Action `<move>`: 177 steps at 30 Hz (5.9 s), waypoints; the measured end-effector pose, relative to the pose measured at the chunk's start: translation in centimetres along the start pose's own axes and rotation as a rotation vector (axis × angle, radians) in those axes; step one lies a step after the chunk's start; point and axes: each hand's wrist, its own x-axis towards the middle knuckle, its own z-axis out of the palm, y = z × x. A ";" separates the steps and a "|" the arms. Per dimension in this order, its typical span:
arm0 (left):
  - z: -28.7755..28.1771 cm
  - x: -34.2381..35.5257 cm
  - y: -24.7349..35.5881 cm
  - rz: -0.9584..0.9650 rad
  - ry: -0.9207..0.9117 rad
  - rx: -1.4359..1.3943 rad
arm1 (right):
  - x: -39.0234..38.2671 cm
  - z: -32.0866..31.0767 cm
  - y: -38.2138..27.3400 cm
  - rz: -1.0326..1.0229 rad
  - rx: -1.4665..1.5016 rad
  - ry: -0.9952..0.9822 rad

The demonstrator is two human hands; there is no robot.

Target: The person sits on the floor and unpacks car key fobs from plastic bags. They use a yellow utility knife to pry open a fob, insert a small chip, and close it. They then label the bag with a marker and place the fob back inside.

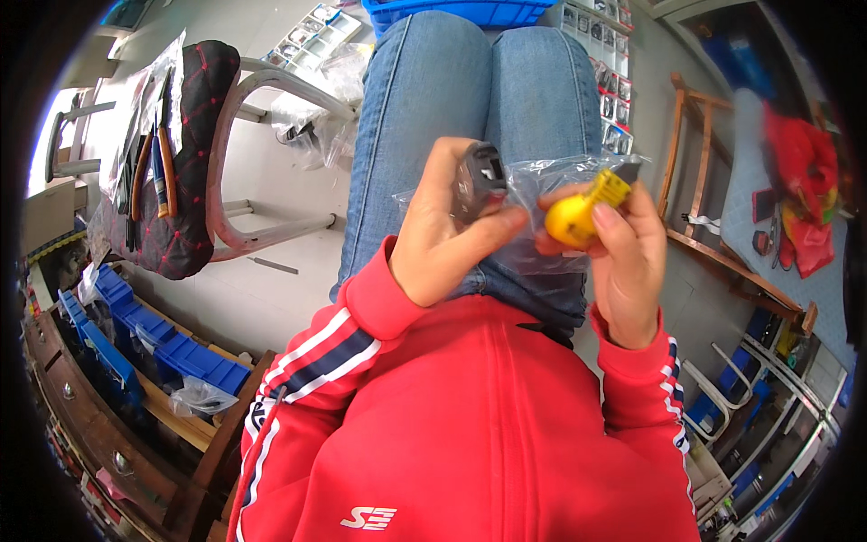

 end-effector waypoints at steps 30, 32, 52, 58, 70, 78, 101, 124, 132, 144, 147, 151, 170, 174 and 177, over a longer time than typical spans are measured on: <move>-1.1 0.5 0.0 0.219 -0.049 0.950 | 1.4 0.0 -3.8 0.135 -0.428 -0.195; -1.1 0.3 0.1 0.208 -0.050 0.947 | 0.5 0.3 -3.8 0.206 -0.509 -0.149; -1.3 -3.1 -1.0 0.150 -0.338 1.228 | -0.9 -1.6 -0.7 0.262 -0.780 -0.436; -1.3 -5.3 -2.3 -0.024 -0.418 1.242 | -3.5 -2.3 2.4 0.429 -0.545 -0.282; -2.0 -5.3 -3.3 -0.194 -0.584 1.187 | -4.5 -3.2 4.9 0.014 -0.737 -0.412; -2.2 -4.9 -3.7 -0.282 -0.641 1.105 | -4.1 -3.5 5.4 -0.189 -0.848 -0.501; -1.9 -1.0 0.3 -0.095 -0.605 0.710 | -0.3 -2.8 -1.2 -0.137 -0.715 -0.363; -3.2 1.5 2.7 -0.601 -0.445 -0.034 | 2.7 -1.4 0.6 0.023 -0.226 -0.368; -3.9 2.0 2.3 -0.675 -0.480 -0.385 | 3.2 -1.6 0.7 0.015 -0.189 -0.353; -4.4 2.4 2.3 -0.586 -0.550 -0.153 | 3.3 -1.5 0.6 0.057 -0.239 -0.323; -4.2 2.3 2.1 -0.622 -0.541 -0.227 | 3.4 -1.5 0.4 0.043 -0.266 -0.325; -4.2 2.3 2.0 -0.627 -0.527 -0.286 | 3.6 -1.6 0.4 0.022 -0.261 -0.333; -4.4 2.6 3.2 -0.583 -0.598 -0.171 | 4.0 -2.3 0.8 -0.143 -0.233 -0.449; -4.3 2.6 3.3 -0.590 -0.580 -0.205 | 4.0 -2.2 0.9 -0.170 -0.264 -0.452; -4.2 2.6 3.3 -0.589 -0.584 -0.222 | 4.0 -2.2 0.9 -0.173 -0.268 -0.447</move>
